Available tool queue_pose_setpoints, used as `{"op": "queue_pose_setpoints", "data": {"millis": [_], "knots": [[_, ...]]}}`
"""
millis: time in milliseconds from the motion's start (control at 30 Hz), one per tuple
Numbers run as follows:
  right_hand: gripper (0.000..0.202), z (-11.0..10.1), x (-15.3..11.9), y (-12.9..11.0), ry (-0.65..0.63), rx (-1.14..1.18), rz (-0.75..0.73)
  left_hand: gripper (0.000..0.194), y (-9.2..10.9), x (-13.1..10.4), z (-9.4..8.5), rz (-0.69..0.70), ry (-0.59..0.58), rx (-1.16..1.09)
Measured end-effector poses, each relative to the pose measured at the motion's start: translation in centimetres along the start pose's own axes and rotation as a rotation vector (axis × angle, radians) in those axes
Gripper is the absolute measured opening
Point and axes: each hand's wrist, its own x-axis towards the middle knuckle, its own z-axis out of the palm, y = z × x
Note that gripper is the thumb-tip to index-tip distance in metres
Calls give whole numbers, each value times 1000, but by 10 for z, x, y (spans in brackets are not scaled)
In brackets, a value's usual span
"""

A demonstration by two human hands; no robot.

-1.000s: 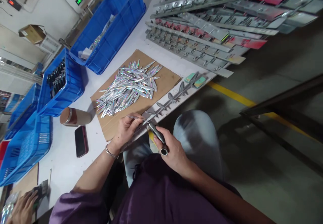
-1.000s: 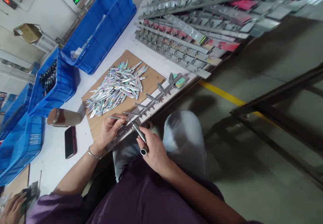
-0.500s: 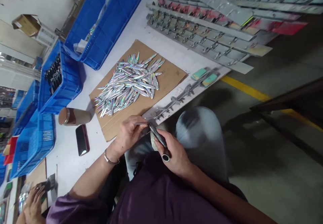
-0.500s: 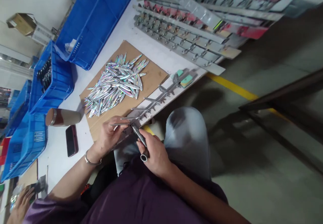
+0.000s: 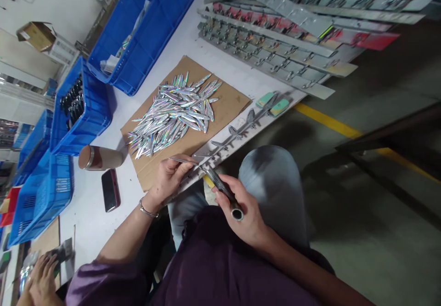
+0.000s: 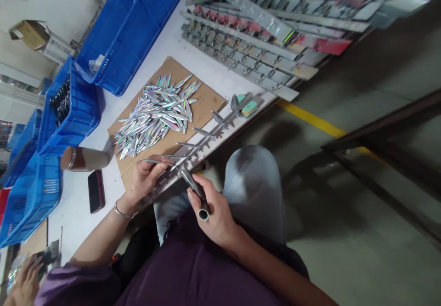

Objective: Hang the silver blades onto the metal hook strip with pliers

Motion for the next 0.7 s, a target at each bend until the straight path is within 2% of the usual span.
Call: {"op": "queue_pose_setpoints", "data": {"millis": [167, 267, 400, 533, 700], "knots": [[34, 15, 6, 2, 106, -91, -48, 24, -9, 6, -4, -54, -28, -134], [36, 21, 4, 2, 128, -118, -69, 25, -7, 10, -8, -68, -72, -112], [38, 25, -1, 1, 151, -220, -140, 20, -1, 9, -5, 52, -73, 21], [36, 27, 0, 2, 148, -330, -192, 13, -3, 4, 7, 199, 0, 127], [38, 14, 4, 1, 96, -291, -146, 10, -6, -1, 14, 233, 68, 161]]}}
